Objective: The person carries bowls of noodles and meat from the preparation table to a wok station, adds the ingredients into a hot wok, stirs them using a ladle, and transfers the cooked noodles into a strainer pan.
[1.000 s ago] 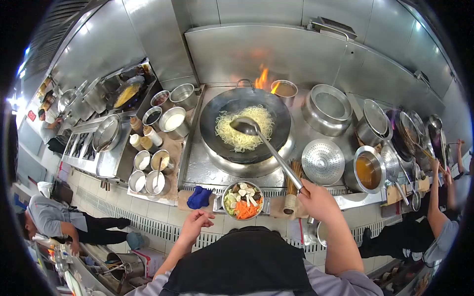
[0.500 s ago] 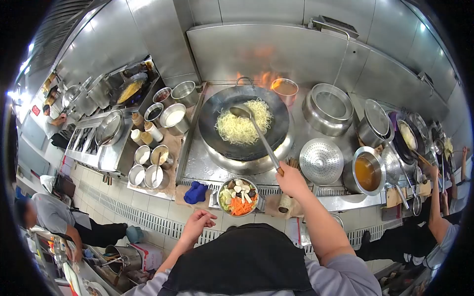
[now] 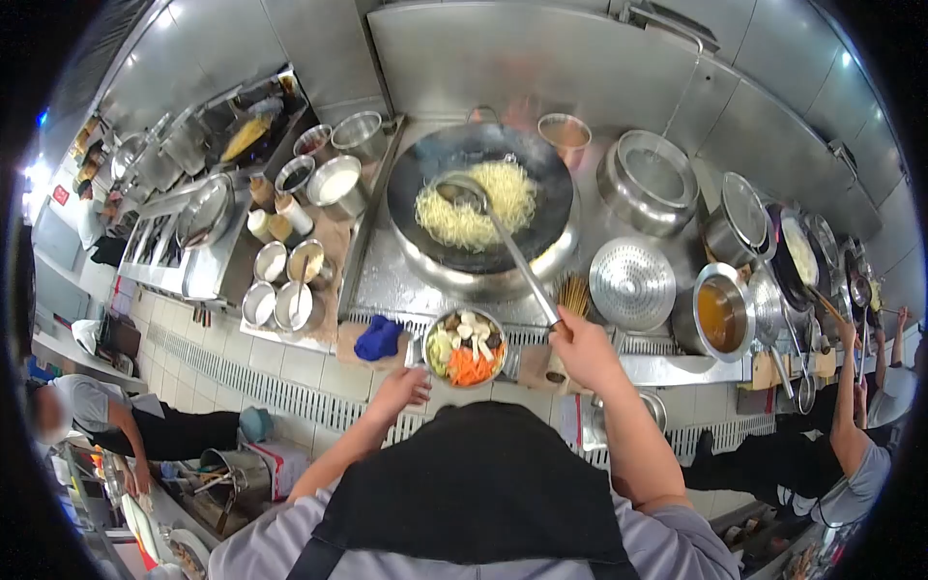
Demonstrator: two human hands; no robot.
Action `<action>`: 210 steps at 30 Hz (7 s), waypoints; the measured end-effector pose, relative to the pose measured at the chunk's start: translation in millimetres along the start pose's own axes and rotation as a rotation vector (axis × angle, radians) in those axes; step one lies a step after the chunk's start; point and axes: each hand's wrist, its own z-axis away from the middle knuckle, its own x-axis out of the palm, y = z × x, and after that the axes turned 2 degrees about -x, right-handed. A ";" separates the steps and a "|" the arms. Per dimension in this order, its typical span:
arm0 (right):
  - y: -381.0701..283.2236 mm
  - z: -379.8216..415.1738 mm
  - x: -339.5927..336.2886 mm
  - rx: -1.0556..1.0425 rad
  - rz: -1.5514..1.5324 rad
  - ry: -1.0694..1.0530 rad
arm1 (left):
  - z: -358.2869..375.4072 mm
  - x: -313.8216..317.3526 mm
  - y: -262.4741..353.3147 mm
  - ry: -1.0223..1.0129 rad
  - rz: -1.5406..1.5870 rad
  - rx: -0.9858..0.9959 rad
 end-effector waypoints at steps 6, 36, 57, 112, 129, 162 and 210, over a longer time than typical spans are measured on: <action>1.1 45.9 -28.8 0.058 0.100 0.130 | -16.3 8.8 15.1 -0.003 -0.108 -0.120; 67.7 59.4 18.6 0.155 0.095 0.031 | 2.6 -7.5 -20.2 -0.032 -0.030 -0.171; 47.4 0.2 -33.1 0.064 0.025 0.257 | 87.7 -126.6 -246.4 0.008 -0.730 -0.768; -10.5 -27.7 -2.0 -0.001 0.127 0.159 | 82.4 -119.9 -158.3 -0.098 -1.016 -0.071; -31.8 -64.8 17.1 0.048 -0.366 -0.217 | 50.8 -126.9 -208.5 -0.207 -0.794 -0.018; 65.6 21.5 -13.1 -0.001 0.163 0.184 | -34.6 47.3 -40.8 0.107 -0.003 0.057; -264.8 254.3 399.2 -1.346 0.625 -1.358 | 528.4 50.9 -394.0 1.487 1.184 0.069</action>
